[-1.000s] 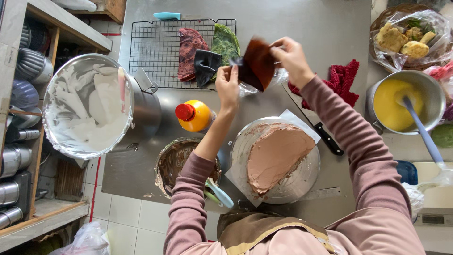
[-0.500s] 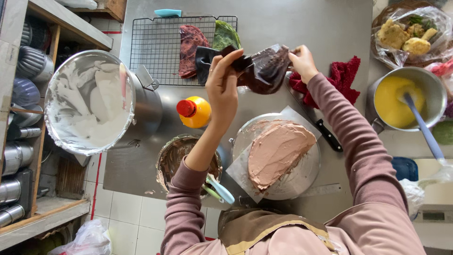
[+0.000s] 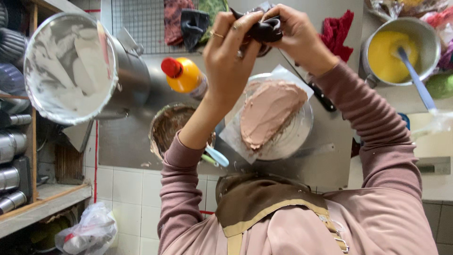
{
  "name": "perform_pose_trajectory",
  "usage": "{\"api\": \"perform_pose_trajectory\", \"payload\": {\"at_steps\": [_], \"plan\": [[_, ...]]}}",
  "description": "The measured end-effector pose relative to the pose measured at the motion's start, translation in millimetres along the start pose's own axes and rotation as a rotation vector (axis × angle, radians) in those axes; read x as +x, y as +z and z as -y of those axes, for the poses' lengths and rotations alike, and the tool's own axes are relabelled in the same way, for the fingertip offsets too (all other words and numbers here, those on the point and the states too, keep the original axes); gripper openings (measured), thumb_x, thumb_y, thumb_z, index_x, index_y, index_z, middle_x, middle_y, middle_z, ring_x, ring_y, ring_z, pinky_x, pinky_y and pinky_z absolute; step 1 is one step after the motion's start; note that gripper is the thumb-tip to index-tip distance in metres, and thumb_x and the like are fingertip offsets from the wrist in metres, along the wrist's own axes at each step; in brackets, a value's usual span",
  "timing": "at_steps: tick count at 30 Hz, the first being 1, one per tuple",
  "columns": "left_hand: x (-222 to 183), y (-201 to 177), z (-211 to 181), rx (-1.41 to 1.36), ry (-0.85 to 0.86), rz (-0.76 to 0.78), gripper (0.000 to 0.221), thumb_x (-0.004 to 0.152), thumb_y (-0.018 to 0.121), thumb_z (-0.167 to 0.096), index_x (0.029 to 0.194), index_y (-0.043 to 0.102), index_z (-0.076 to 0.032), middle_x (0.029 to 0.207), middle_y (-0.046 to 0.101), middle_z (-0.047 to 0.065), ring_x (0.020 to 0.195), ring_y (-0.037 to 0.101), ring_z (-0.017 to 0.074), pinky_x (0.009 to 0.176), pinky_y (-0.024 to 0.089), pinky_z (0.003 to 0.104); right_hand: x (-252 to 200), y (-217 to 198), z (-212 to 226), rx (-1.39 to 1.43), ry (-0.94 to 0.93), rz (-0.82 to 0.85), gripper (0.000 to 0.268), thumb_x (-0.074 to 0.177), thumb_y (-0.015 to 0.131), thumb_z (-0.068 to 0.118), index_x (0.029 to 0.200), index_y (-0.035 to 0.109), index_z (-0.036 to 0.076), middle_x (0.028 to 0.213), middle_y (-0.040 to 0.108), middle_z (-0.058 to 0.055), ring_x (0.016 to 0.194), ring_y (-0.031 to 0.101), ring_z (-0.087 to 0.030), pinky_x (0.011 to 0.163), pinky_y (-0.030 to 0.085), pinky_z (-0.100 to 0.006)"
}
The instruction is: The person frosts a chocolate cake using a small spatula and adds a chocolate layer.
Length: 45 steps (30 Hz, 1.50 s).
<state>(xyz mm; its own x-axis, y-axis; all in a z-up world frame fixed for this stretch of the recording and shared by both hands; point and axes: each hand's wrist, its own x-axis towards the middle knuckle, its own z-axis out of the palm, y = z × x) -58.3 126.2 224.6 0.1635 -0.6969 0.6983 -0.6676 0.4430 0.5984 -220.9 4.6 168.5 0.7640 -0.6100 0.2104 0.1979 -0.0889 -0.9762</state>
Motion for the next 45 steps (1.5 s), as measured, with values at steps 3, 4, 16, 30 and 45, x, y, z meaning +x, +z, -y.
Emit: {"api": "perform_pose_trajectory", "payload": {"at_steps": [3, 4, 16, 30, 45], "plan": [[-1, -17, -20, 0.052, -0.048, -0.041, 0.028, 0.093, 0.080, 0.000, 0.117, 0.070, -0.012, 0.104, 0.053, 0.006, 0.085, 0.063, 0.0189, 0.076, 0.055, 0.029, -23, -12, 28, 0.044, 0.094, 0.055, 0.021, 0.098, 0.064, -0.005, 0.118, 0.057, 0.001, 0.109, 0.065, -0.003, 0.103, 0.068, -0.011, 0.095, 0.058, -0.027], [-1, -24, -25, 0.188, 0.021, -0.077, 0.027, 0.083, 0.082, -0.003, 0.106, 0.070, -0.011, 0.100, 0.052, 0.007, 0.086, 0.061, 0.0243, 0.082, 0.051, 0.037, -31, -15, 32, 0.007, 0.163, 0.049, 0.023, 0.089, 0.063, -0.006, 0.110, 0.058, 0.002, 0.106, 0.063, 0.002, 0.103, 0.063, -0.005, 0.096, 0.054, -0.020], [-122, -16, 35, -0.522, -0.665, 0.170, 0.014, 0.103, 0.063, -0.011, 0.097, 0.068, 0.001, 0.080, 0.069, 0.000, 0.069, 0.063, 0.0053, 0.059, 0.052, 0.022, -99, -17, -10, 0.185, 0.518, -0.065, 0.018, 0.100, 0.060, 0.001, 0.117, 0.062, 0.004, 0.102, 0.068, -0.001, 0.086, 0.068, -0.008, 0.080, 0.059, -0.023], [-207, -3, 26, -0.498, -1.025, -0.024, 0.030, 0.102, 0.063, -0.023, 0.092, 0.076, 0.002, 0.071, 0.073, 0.004, 0.059, 0.067, 0.0098, 0.054, 0.051, 0.024, -82, -1, -44, -0.562, 0.394, -0.012, 0.022, 0.101, 0.069, 0.013, 0.112, 0.072, -0.006, 0.085, 0.070, -0.007, 0.071, 0.062, -0.008, 0.064, 0.053, -0.025], [-218, -8, 25, -0.459, -0.970, -0.125, 0.029, 0.104, 0.063, -0.021, 0.092, 0.072, 0.004, 0.072, 0.065, -0.001, 0.060, 0.059, 0.0043, 0.057, 0.051, 0.022, -47, -11, -21, -0.616, 0.392, 0.224, 0.034, 0.094, 0.076, 0.020, 0.118, 0.073, -0.005, 0.091, 0.074, -0.009, 0.077, 0.065, -0.012, 0.071, 0.055, -0.027]]}}
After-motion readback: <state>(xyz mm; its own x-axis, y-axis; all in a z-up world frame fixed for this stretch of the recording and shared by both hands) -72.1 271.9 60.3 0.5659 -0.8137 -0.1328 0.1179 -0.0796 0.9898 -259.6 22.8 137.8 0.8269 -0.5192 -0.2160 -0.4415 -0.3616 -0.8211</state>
